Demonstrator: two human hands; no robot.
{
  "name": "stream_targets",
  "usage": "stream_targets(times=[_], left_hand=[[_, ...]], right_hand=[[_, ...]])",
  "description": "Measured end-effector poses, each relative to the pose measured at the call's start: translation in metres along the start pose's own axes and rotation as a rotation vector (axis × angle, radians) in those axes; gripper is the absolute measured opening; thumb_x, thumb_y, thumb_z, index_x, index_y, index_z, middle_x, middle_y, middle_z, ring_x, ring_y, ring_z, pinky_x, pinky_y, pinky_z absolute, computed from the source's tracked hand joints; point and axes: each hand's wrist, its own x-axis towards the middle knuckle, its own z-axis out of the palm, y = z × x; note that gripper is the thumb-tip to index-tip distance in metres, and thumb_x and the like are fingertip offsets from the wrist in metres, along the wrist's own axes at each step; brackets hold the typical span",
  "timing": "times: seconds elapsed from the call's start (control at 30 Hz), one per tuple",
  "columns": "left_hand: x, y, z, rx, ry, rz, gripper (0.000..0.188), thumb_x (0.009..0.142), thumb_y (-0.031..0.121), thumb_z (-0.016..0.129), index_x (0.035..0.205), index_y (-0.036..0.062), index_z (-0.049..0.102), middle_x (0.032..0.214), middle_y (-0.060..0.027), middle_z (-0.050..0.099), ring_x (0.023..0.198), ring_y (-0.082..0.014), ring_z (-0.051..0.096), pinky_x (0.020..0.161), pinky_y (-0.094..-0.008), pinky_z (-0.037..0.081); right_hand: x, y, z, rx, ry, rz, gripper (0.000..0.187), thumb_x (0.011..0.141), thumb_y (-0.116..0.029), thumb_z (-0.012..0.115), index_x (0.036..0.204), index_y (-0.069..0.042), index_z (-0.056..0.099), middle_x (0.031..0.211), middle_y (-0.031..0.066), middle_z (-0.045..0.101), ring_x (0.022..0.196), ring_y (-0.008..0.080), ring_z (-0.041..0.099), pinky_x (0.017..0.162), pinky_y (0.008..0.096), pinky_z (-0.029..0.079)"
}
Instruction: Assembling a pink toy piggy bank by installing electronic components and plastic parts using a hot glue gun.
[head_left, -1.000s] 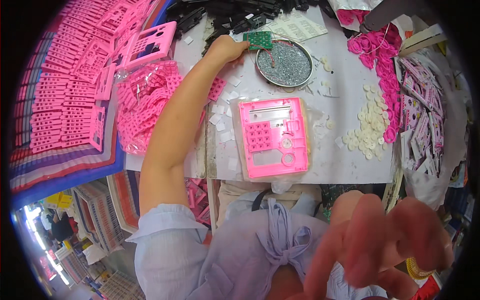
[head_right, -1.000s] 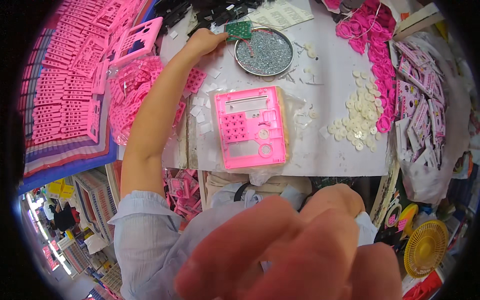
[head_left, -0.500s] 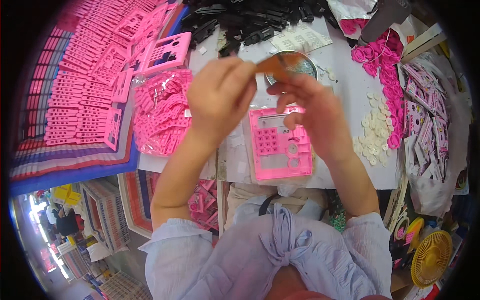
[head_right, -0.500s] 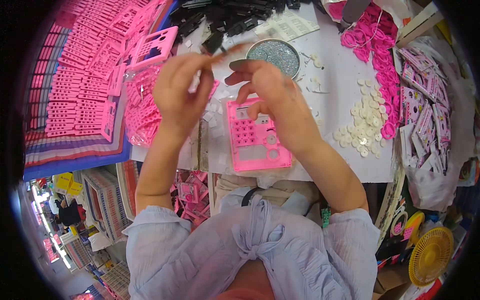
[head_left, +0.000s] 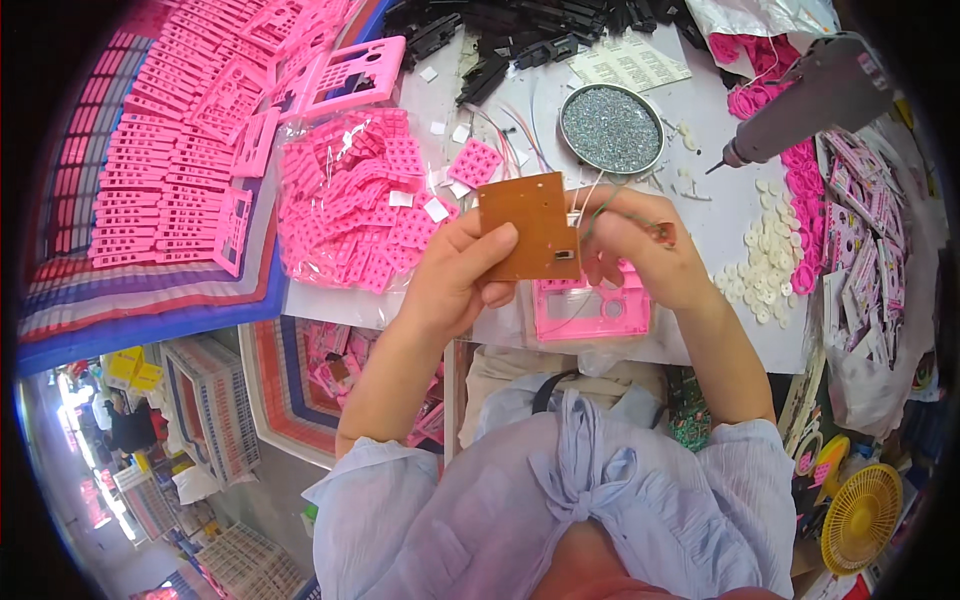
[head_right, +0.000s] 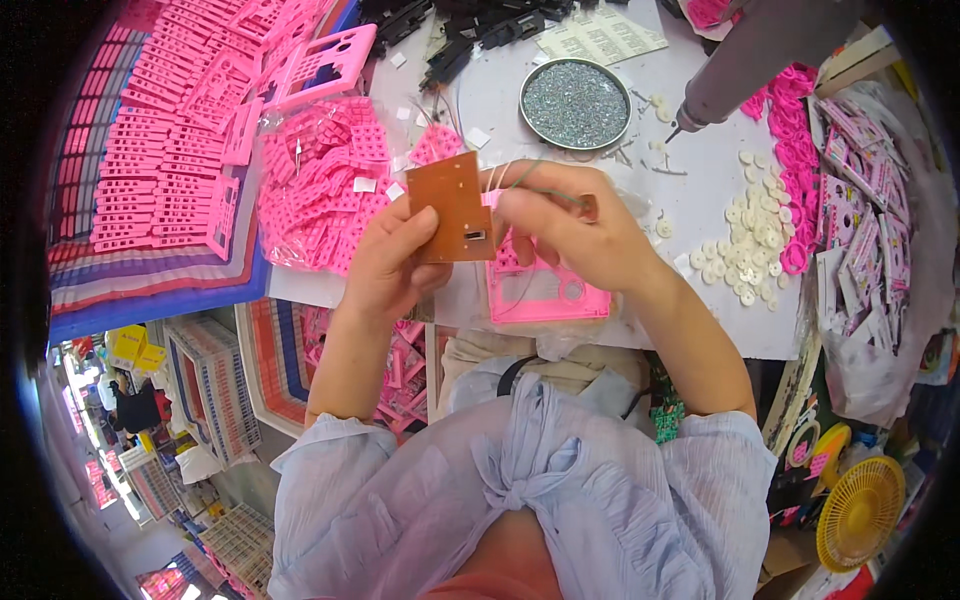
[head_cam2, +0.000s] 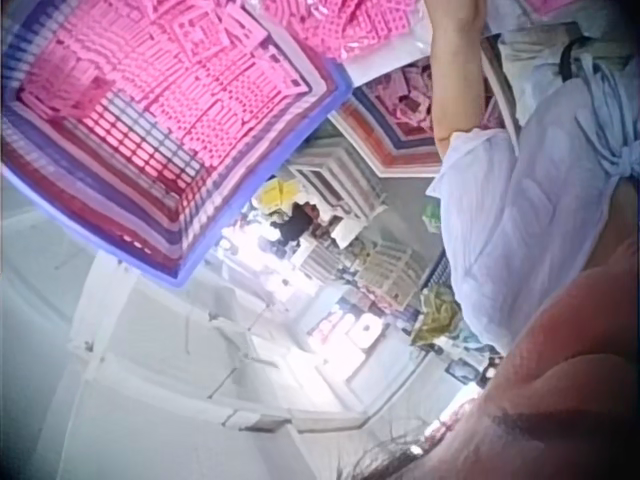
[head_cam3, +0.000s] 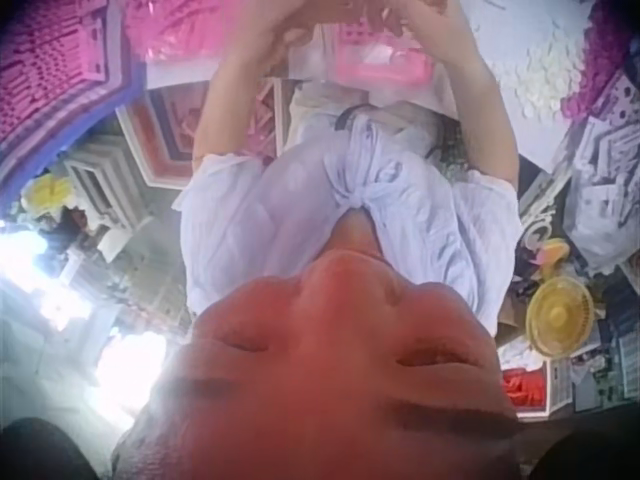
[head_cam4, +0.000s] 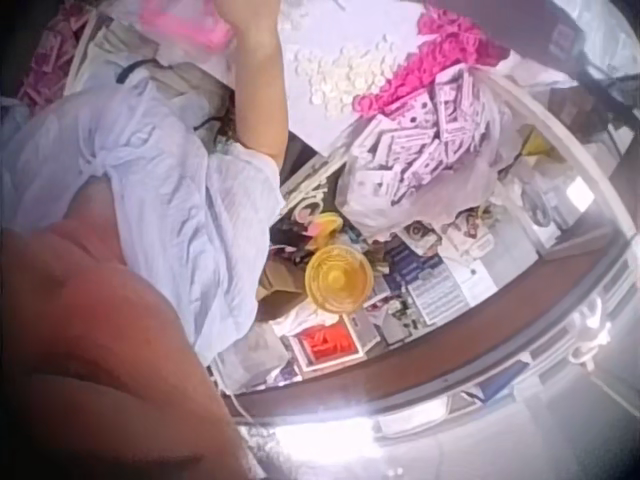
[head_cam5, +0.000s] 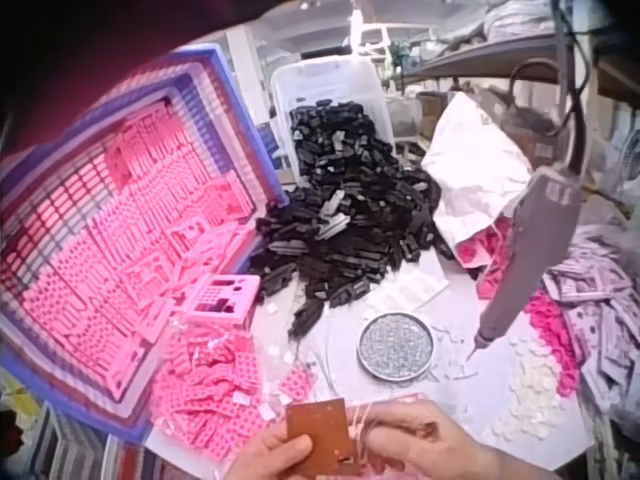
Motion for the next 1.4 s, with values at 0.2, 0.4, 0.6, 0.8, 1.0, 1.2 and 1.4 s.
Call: stream_targets(times=[0.2,0.4,0.6,0.8,1.0,1.2,1.4], left_hand=[[-0.004,-0.027,-0.001,0.060,0.077,0.305,0.029,0.104,0.021,0.056,0.126,0.0027,0.059,0.104,-0.0131,0.071,0.062,-0.0111,0.060,0.051,-0.0228,0.045],[0.000,-0.035,0.005,-0.040,-0.065,0.420,0.029,0.106,0.018,0.051,0.130,0.0023,0.053,0.104,-0.0152,0.071,0.068,-0.0143,0.065,0.051,-0.0243,0.047],[-0.004,-0.044,-0.004,0.107,0.071,0.444,0.033,0.106,0.019,0.049,0.134,0.0016,0.050,0.104,-0.0157,0.070,0.062,-0.0133,0.059,0.049,-0.0243,0.044],[-0.003,-0.034,0.011,0.022,-0.059,0.467,0.042,0.102,0.028,0.056,0.136,0.0046,0.045,0.108,-0.0256,0.068,0.061,-0.0232,0.065,0.040,-0.0299,0.049],[-0.012,-0.032,-0.015,-0.024,-0.231,0.466,0.044,0.106,0.026,0.048,0.141,0.0018,0.039,0.114,-0.0269,0.065,0.067,-0.0284,0.071,0.039,-0.0278,0.047],[-0.014,-0.039,-0.025,-0.029,-0.043,0.606,0.036,0.106,0.021,0.051,0.137,0.0033,0.047,0.112,-0.0156,0.068,0.079,-0.0186,0.068,0.050,-0.0236,0.046],[-0.033,-0.027,-0.018,0.233,0.090,0.417,0.031,0.106,0.017,0.050,0.131,-0.0004,0.051,0.111,-0.0139,0.070,0.079,-0.0114,0.067,0.053,-0.0214,0.046]], right_hand=[[-0.005,0.031,0.001,0.249,0.111,0.172,0.049,0.106,-0.043,0.045,0.111,0.001,0.065,0.073,0.0112,0.069,0.047,0.0096,0.055,0.042,0.0219,0.039],[0.001,0.043,0.009,0.193,0.083,0.263,0.042,0.107,-0.037,0.043,0.092,-0.002,0.062,0.065,0.0081,0.062,0.044,0.0094,0.046,0.043,0.0247,0.034],[-0.006,0.031,0.013,-0.611,0.414,-0.643,0.029,0.102,-0.022,0.057,0.078,-0.004,0.057,0.068,0.0035,0.060,0.056,0.0078,0.046,0.048,0.0272,0.034],[0.024,0.019,0.010,-0.039,0.201,0.176,0.035,0.103,-0.037,0.054,0.093,-0.006,0.067,0.079,0.0023,0.066,0.049,0.0077,0.043,0.042,0.0260,0.032],[0.027,0.026,0.023,0.251,-0.165,0.628,0.064,0.102,-0.061,0.043,0.096,-0.001,0.064,0.049,-0.0041,0.038,0.037,0.0045,0.031,0.038,0.0226,0.023],[-0.006,0.046,0.007,0.504,-0.387,0.545,0.053,0.102,-0.058,0.046,0.087,-0.008,0.054,0.051,-0.0031,0.040,0.038,0.0030,0.030,0.036,0.0218,0.020],[-0.101,0.010,-0.014,0.394,-0.255,0.571,0.017,0.102,-0.023,0.060,0.109,-0.008,0.053,0.071,0.0077,0.062,0.042,0.0043,0.043,0.037,0.0220,0.027]])
